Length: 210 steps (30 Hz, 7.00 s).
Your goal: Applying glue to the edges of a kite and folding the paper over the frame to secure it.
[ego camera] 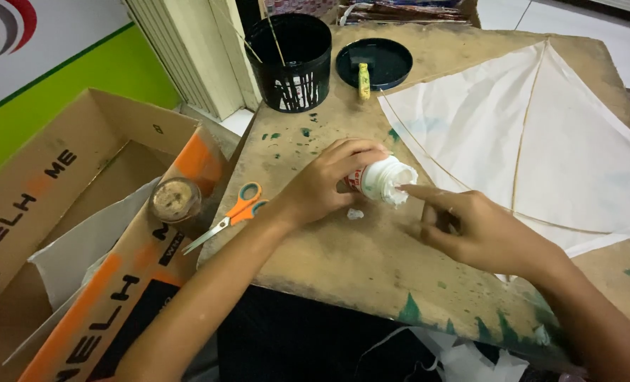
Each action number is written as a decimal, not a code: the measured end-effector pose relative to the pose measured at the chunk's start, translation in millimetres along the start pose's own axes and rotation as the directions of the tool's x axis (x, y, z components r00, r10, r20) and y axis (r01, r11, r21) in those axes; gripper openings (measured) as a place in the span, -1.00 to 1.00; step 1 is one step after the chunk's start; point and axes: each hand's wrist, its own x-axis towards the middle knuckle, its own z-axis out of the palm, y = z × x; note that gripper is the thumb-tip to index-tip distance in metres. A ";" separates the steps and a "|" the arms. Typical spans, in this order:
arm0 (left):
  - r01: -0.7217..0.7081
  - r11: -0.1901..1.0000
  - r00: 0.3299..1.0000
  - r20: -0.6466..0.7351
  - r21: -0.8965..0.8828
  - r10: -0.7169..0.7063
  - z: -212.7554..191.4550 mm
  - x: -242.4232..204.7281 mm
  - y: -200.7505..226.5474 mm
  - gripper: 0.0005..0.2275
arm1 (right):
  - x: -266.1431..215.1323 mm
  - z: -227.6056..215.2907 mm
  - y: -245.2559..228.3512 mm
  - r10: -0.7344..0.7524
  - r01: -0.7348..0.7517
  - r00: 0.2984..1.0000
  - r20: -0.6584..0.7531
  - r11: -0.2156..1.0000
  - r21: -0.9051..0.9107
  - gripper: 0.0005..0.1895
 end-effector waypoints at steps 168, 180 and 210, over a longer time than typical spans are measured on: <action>0.258 0.877 0.915 0.188 0.405 -0.356 75.7 59.5 -4.8 -0.55 | -98.9 -9.7 105.8 -0.390 0.144 0.904 -0.177 0.667 -0.731 -0.16; 0.289 0.831 0.915 0.119 0.475 -0.386 82.8 63.1 -8.8 -0.54 | -91.6 9.8 125.5 -0.423 0.041 0.897 -0.129 0.370 -0.928 -0.15; 0.260 0.816 0.918 0.128 0.516 -0.374 86.5 62.5 -14.2 -0.52 | -138.4 -1.5 103.6 -0.187 0.014 0.976 -0.113 0.570 -0.821 -0.34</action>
